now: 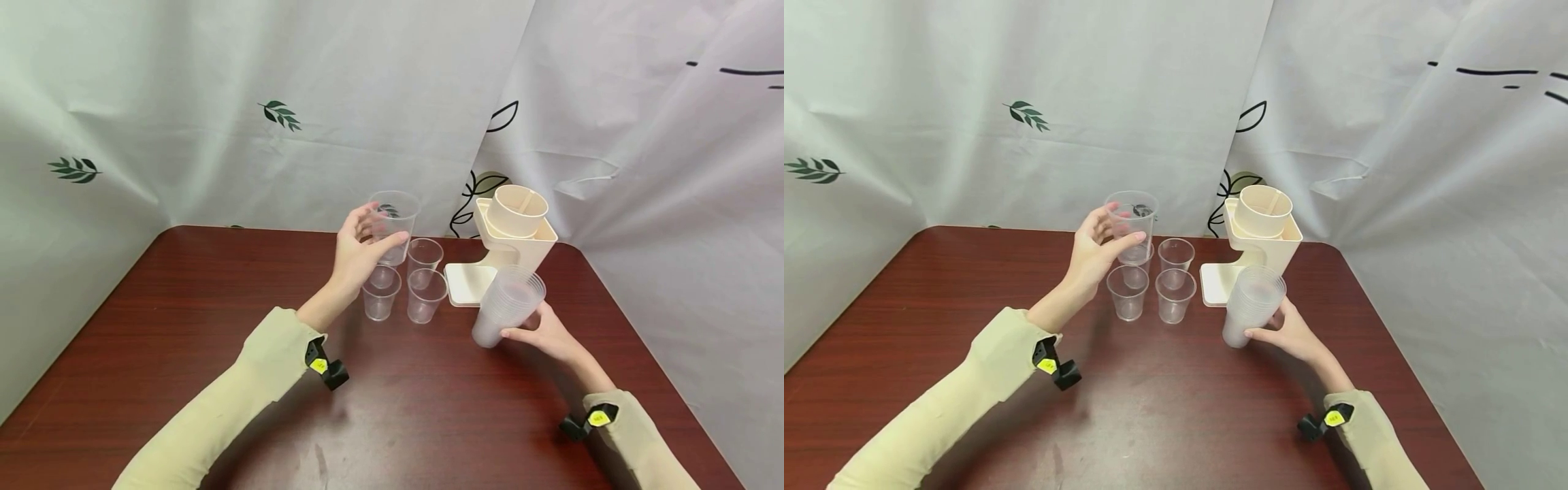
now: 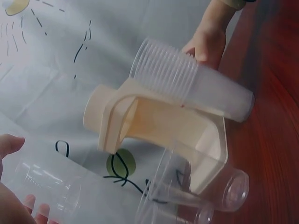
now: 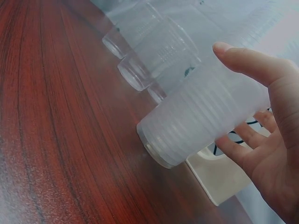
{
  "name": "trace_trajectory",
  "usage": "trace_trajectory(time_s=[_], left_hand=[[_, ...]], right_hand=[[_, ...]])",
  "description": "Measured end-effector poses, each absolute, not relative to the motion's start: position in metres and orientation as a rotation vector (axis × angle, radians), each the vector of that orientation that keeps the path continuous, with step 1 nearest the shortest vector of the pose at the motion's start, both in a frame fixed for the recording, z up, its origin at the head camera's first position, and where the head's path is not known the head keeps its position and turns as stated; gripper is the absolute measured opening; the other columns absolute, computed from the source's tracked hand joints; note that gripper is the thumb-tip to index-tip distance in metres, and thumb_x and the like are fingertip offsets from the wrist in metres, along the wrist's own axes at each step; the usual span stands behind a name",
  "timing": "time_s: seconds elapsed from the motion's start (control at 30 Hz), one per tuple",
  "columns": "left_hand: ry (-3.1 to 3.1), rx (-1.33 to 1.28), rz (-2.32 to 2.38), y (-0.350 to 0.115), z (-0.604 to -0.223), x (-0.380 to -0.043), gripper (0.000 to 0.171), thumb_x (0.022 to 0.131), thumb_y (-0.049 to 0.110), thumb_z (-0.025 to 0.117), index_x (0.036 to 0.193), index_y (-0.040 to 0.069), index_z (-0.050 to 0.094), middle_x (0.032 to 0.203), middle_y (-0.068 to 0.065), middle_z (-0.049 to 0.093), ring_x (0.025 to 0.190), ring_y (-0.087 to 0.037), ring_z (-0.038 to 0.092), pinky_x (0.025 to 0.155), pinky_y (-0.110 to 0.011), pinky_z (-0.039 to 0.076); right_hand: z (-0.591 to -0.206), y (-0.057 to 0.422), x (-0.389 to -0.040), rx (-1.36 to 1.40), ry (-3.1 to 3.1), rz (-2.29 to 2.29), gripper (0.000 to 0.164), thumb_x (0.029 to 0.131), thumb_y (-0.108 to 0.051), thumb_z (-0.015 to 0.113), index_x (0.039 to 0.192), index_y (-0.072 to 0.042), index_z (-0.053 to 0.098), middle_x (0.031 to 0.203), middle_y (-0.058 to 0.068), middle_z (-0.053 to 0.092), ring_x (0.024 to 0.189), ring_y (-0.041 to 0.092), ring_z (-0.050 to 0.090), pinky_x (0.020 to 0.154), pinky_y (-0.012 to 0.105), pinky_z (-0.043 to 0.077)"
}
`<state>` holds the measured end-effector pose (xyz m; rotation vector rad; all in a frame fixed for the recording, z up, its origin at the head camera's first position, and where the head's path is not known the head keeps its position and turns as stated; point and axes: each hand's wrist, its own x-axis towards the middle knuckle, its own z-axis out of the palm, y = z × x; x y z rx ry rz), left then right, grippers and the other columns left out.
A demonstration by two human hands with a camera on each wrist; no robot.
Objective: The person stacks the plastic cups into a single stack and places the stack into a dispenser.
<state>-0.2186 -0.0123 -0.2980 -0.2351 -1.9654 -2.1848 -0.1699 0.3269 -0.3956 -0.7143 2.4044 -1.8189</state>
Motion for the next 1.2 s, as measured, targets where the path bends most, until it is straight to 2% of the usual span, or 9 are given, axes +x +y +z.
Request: trace_trajectory(time_s=[0.2,0.5,0.9,1.2], left_hand=[[-1.978,-0.304,-2.174,0.0,-0.295,-0.216,0.061,0.077,0.01,0.079,0.131,0.008,0.051,0.126,-0.009,0.062,0.113,-0.017,0.056,0.093,-0.029,0.045],[-2.015,-0.352,-2.184,0.021,-0.288,-0.212,0.062,0.077,0.012,0.079,0.132,0.012,0.052,0.127,-0.006,0.062,0.115,-0.017,0.055,0.099,-0.038,0.045],[-2.06,-0.504,-2.159,0.049,-0.278,-0.209,0.067,0.076,0.013,0.08,0.136,0.01,0.05,0.128,-0.006,0.062,0.119,-0.017,0.056,0.097,-0.033,0.047],[-2.056,-0.579,-2.156,0.067,-0.277,-0.204,0.062,0.076,0.012,0.08,0.133,0.008,0.055,0.121,-0.009,0.062,0.1,-0.017,0.061,0.09,-0.027,0.053]], right_hand=[[-0.396,0.327,-0.17,-0.718,2.404,-1.818,0.067,0.077,0.015,0.068,0.131,-0.016,0.045,0.118,-0.011,0.06,0.105,0.001,0.061,0.085,0.016,0.052],[-0.397,0.328,-0.171,-0.729,2.412,-1.811,0.066,0.077,0.015,0.068,0.131,-0.016,0.045,0.118,-0.011,0.06,0.105,0.001,0.061,0.085,0.016,0.052],[-0.397,0.328,-0.171,-0.743,2.398,-1.829,0.067,0.076,0.016,0.067,0.131,-0.015,0.045,0.118,-0.011,0.06,0.105,0.001,0.061,0.084,0.017,0.053],[-0.396,0.327,-0.17,-0.738,2.402,-1.823,0.068,0.077,0.016,0.067,0.131,-0.017,0.045,0.118,-0.012,0.06,0.105,0.001,0.061,0.084,0.017,0.053]])
